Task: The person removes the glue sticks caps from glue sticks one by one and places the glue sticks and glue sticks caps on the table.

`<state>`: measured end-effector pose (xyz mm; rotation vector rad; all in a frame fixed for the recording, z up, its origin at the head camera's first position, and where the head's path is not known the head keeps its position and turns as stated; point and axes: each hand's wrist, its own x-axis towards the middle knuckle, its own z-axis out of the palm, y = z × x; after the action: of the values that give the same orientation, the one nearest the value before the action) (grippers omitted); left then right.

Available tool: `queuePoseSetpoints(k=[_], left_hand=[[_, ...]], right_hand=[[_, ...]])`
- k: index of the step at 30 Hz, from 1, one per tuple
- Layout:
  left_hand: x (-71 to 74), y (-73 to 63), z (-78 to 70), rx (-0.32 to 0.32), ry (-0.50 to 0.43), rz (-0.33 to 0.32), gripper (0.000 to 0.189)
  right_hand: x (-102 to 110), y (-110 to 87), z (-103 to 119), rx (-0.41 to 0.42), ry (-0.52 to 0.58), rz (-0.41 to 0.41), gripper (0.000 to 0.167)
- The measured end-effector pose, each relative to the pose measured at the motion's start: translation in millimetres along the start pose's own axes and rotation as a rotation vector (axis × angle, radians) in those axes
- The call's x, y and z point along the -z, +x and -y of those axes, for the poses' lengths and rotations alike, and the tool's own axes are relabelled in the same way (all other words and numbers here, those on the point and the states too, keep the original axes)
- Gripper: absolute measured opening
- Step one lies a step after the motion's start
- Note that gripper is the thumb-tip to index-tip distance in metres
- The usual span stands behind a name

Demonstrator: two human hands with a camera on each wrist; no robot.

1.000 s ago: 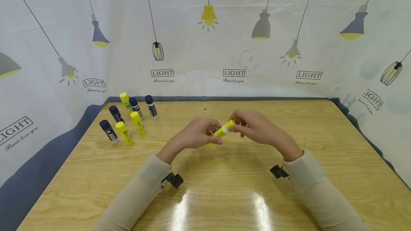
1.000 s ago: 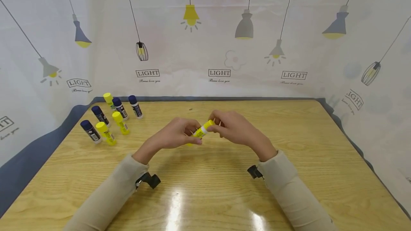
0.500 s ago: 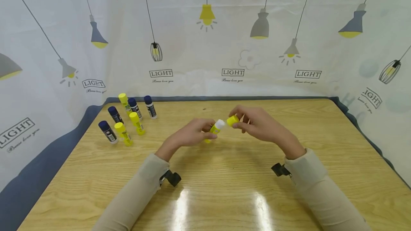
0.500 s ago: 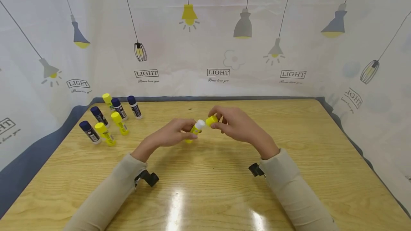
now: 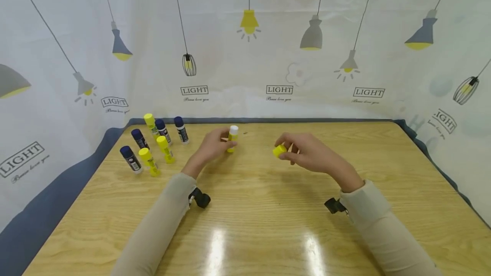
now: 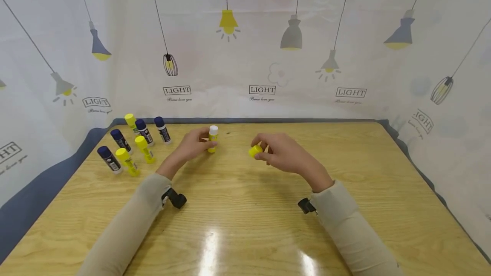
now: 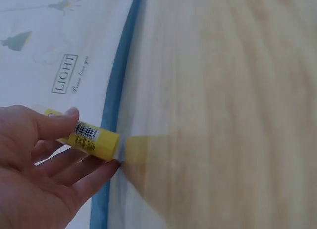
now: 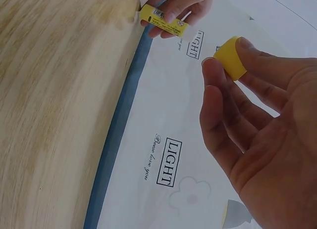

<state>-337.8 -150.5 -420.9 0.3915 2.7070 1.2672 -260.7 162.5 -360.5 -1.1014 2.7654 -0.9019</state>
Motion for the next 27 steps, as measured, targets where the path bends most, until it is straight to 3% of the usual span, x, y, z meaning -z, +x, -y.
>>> queuePoseSetpoints(k=[7,10,21,27], left_hand=[[6.4,20.6,13.7,0.094,-0.095,-0.116,0.048],[9.7,24.5,16.8,0.129,-0.129,-0.135,0.048],[10.0,24.0,21.2,0.126,-0.062,-0.152,0.045],[12.5,13.5,19.8,0.141,-0.062,-0.133,0.055]], right_hand=[[2,-0.8,-1,-0.02,0.002,0.013,0.03],[3,0.3,0,-0.029,0.005,0.023,0.03],[1,0.2,-2,-0.024,0.008,0.031,0.029],[0,-0.6,-3,-0.02,0.024,0.041,0.028]])
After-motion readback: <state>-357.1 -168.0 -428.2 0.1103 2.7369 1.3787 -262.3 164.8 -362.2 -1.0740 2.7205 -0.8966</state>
